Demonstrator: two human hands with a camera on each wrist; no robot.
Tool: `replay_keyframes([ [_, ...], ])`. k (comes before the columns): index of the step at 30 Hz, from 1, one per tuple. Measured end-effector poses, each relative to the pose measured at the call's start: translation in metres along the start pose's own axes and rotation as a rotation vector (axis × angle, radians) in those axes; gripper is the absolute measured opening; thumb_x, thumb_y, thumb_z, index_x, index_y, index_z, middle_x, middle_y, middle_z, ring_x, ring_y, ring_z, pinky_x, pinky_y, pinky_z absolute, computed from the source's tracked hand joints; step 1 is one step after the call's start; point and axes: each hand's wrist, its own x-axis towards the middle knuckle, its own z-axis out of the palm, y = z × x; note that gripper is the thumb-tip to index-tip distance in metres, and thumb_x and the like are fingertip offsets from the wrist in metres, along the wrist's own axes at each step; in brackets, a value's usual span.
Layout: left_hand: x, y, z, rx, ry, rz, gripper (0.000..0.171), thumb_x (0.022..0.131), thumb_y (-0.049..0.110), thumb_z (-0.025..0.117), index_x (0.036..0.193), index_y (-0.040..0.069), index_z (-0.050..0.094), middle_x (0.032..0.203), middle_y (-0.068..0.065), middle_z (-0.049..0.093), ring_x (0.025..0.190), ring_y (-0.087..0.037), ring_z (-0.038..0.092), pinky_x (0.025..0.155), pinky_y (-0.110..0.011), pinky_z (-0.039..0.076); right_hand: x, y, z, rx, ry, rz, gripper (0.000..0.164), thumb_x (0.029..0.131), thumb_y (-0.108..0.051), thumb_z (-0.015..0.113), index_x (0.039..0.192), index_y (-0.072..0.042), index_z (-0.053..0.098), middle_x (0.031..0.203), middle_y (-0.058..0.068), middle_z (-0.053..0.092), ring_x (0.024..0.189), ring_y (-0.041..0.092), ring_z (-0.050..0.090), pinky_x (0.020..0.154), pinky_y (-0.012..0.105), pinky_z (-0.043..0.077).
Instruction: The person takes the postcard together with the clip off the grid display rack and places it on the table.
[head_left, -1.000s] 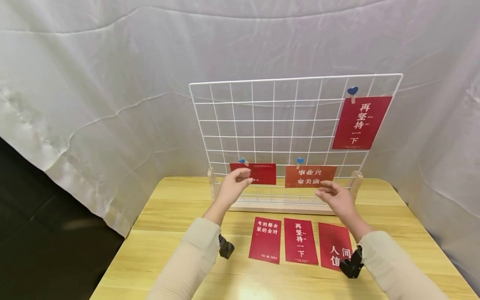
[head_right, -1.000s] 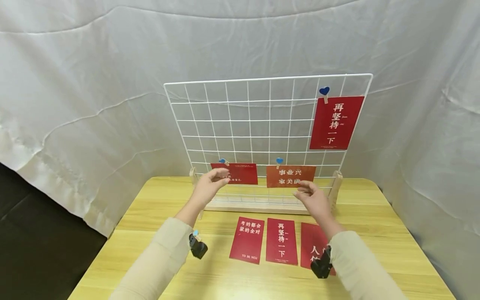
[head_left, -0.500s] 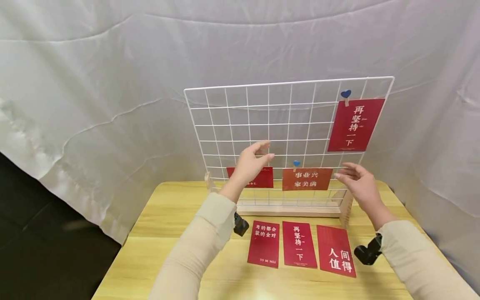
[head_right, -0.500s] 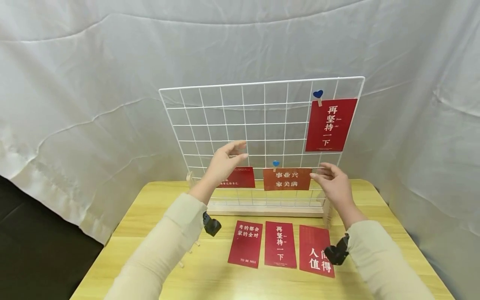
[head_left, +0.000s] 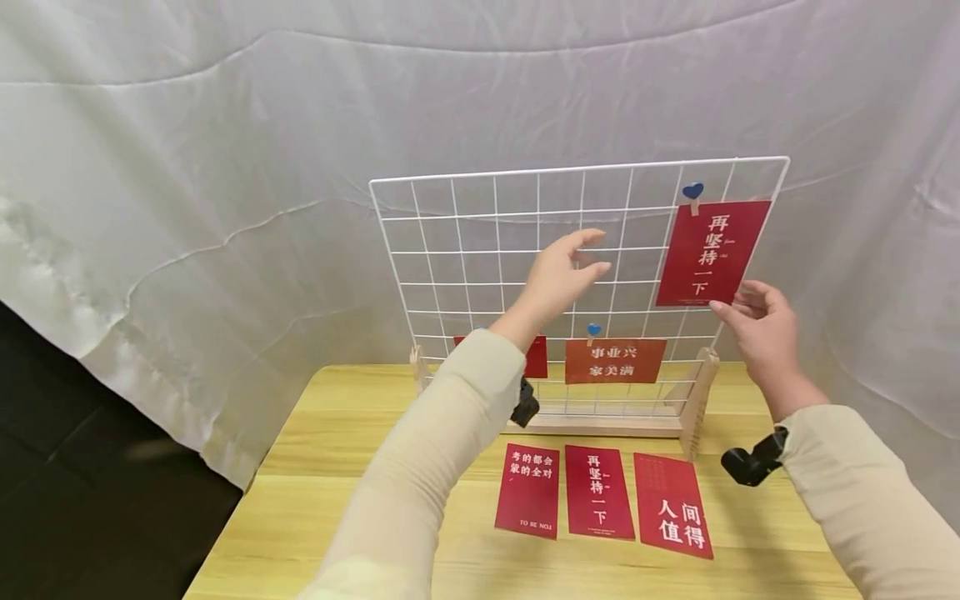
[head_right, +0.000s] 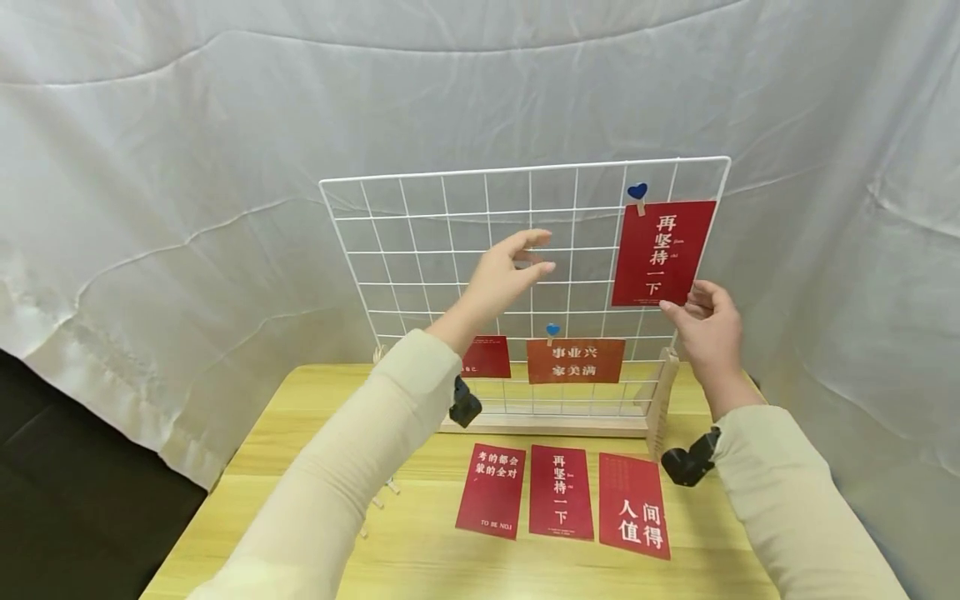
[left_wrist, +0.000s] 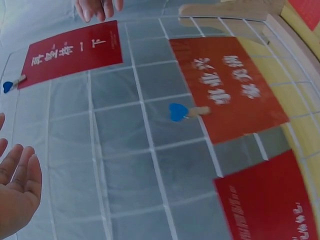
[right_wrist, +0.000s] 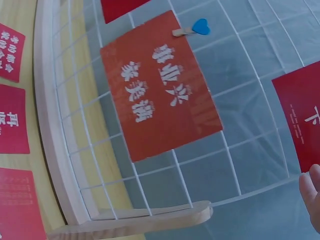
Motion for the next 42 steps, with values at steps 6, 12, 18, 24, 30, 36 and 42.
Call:
replay_keyframes([
  [6,0.024,0.025,0.008,0.083,-0.041,0.071,0.049,0.081,0.024,0.060,0.127,0.020,0.043,0.125,0.009,0.044,0.106,-0.008,0.045,0.081,-0.014,0.037,0.026,0.023,-0.006,-0.061,-0.015,0.024,0.061,0.078,-0.030,0.061,0.129,-0.009,0.036,0.111,0.003,0.045,0.095,0.008,0.043,0.069,0.014,0.042],
  [12,0.039,0.049,0.024,0.148,-0.083,0.107,0.055,0.081,0.023,0.060,0.131,0.022,0.037,0.130,0.010,0.038,0.111,-0.005,0.041,0.086,-0.013,0.034,0.050,0.059,-0.015,0.050,-0.071,0.012,0.061,0.073,-0.034,0.066,0.127,-0.021,0.040,0.120,0.005,0.045,0.104,0.017,0.043,0.076,0.029,0.045],
  [18,0.053,0.069,0.039,0.219,-0.116,0.109,0.060,0.081,0.026,0.059,0.134,0.028,0.029,0.131,0.015,0.034,0.112,0.002,0.037,0.087,-0.012,0.032,0.026,0.016,-0.012,-0.066,0.010,0.062,0.056,0.080,-0.031,0.058,0.128,-0.009,0.039,0.103,-0.004,0.045,0.087,0.002,0.040,0.068,0.013,0.039],
  [24,0.062,0.081,0.045,0.271,-0.142,0.089,0.060,0.082,0.027,0.057,0.134,0.029,0.028,0.128,0.016,0.037,0.105,0.003,0.040,0.084,-0.010,0.032,0.020,0.000,-0.012,-0.060,0.042,0.069,0.043,0.080,-0.031,0.059,0.116,-0.011,0.048,0.096,-0.008,0.046,0.082,-0.002,0.040,0.067,0.013,0.037],
  [30,0.066,0.085,0.046,0.321,-0.153,0.055,0.059,0.083,0.027,0.056,0.134,0.031,0.027,0.127,0.017,0.037,0.105,0.005,0.040,0.086,-0.010,0.030,0.021,0.000,-0.015,0.021,0.033,0.088,0.023,0.079,-0.035,0.058,0.098,-0.023,0.051,0.088,-0.013,0.044,0.080,0.000,0.040,0.068,0.013,0.037],
  [36,0.071,0.088,0.049,0.444,-0.177,0.003,0.059,0.084,0.030,0.054,0.135,0.034,0.024,0.118,0.015,0.046,0.090,0.003,0.046,0.082,-0.011,0.033,0.020,-0.001,-0.018,0.151,0.046,0.161,0.024,0.074,-0.037,0.062,0.089,-0.020,0.054,0.086,-0.008,0.046,0.077,0.005,0.042,0.064,0.012,0.039],
  [42,0.076,0.089,0.054,0.550,-0.195,0.004,0.058,0.085,0.027,0.053,0.135,0.033,0.023,0.091,0.013,0.051,0.081,0.000,0.044,0.076,-0.014,0.035,0.019,0.003,-0.019,0.424,-0.034,0.107,0.020,0.074,-0.021,0.067,0.085,-0.011,0.053,0.078,-0.005,0.053,0.064,0.004,0.054,0.057,0.011,0.044],
])
